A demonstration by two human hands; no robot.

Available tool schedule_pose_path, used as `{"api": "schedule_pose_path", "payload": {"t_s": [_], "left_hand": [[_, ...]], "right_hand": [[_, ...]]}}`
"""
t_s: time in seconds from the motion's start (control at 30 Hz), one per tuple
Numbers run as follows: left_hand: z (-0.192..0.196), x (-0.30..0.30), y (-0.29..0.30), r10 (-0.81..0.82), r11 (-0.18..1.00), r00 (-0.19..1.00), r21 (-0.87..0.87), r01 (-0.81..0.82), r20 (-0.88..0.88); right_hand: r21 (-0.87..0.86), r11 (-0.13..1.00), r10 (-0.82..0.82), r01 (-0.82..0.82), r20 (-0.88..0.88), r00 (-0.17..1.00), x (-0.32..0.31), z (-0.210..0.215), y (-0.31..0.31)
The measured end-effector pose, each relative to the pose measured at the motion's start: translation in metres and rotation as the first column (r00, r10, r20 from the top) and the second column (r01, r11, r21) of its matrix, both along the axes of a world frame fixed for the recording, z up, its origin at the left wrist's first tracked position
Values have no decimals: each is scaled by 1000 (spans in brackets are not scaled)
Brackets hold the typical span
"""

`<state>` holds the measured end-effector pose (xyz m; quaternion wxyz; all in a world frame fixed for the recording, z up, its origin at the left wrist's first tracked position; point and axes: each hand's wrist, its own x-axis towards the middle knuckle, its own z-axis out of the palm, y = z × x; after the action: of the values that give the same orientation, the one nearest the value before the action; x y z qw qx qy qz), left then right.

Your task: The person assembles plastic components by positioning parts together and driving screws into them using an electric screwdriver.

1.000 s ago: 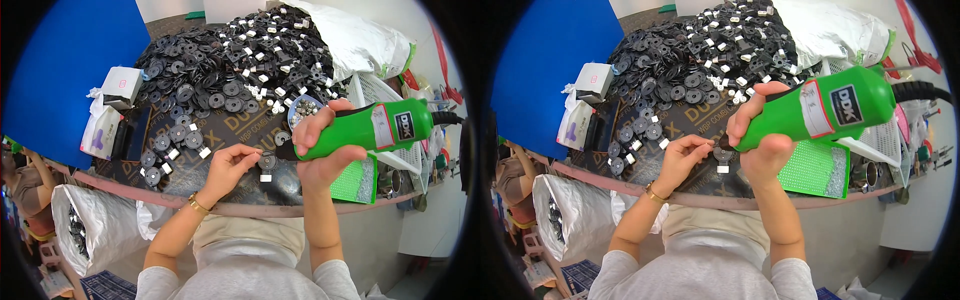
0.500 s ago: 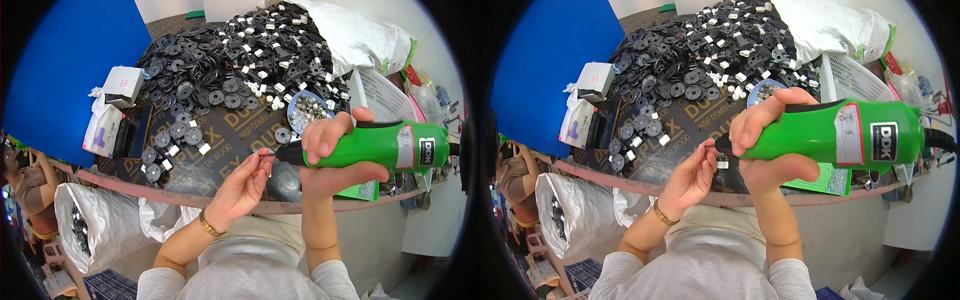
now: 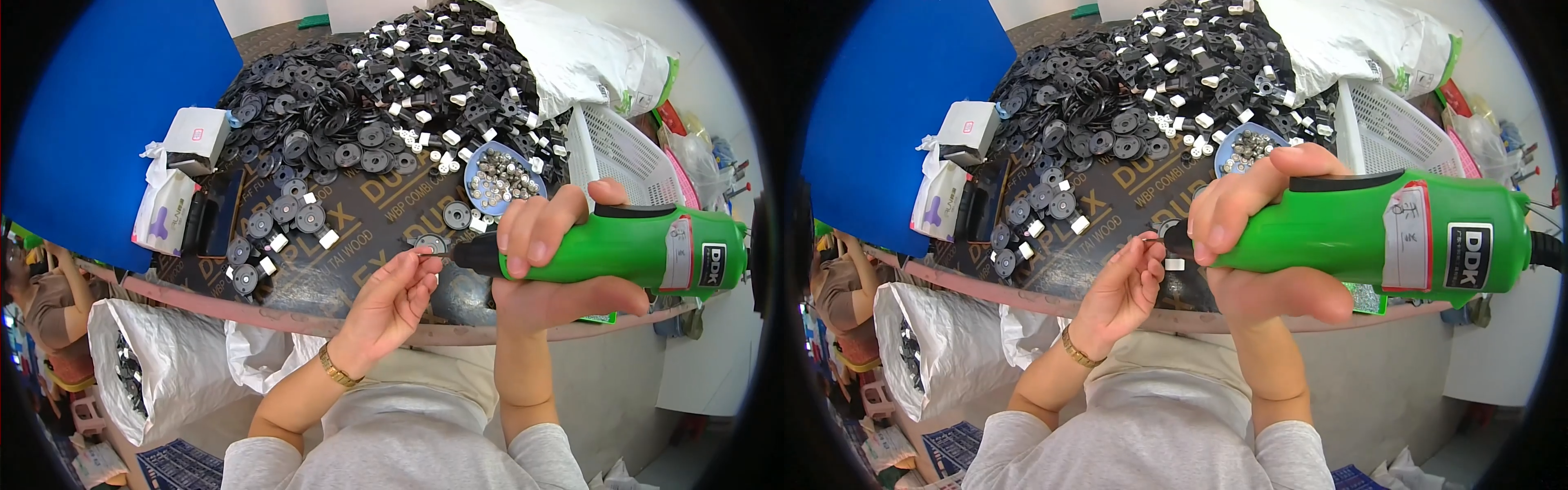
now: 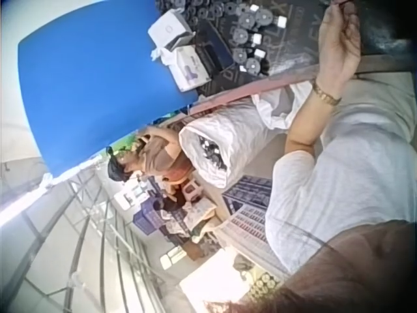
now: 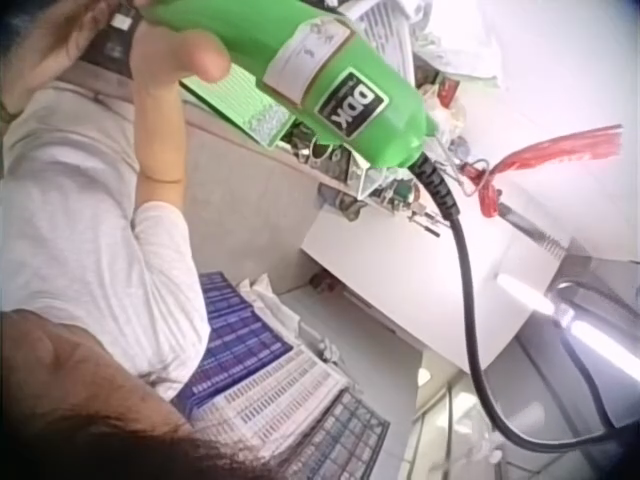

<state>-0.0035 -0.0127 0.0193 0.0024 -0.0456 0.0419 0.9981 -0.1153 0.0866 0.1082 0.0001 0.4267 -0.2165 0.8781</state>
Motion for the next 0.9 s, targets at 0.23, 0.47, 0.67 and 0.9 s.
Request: {"api": "schedule_pose_path", "payload": {"t_s": [0.23,0.47,0.67,0.9], "left_hand": [[1,-1,5,10,997,997,79,-16,78],[-3,8,2,-6,754,984,-646,122,179],[-13,4,16,155,-790,925,-606,-94,-346],[-15,3,17,175,-861,929,-508,-17,-327]], "right_hand": [[101,990,-88,100,-122,989,2,-5,-3],[217,944,-230,250,-111,967,-1,-12,-8],[493,832,-272,254,-36,962,-4,-29,-25],[526,811,-267,255,-54,962,-11,-43,-36]]}}
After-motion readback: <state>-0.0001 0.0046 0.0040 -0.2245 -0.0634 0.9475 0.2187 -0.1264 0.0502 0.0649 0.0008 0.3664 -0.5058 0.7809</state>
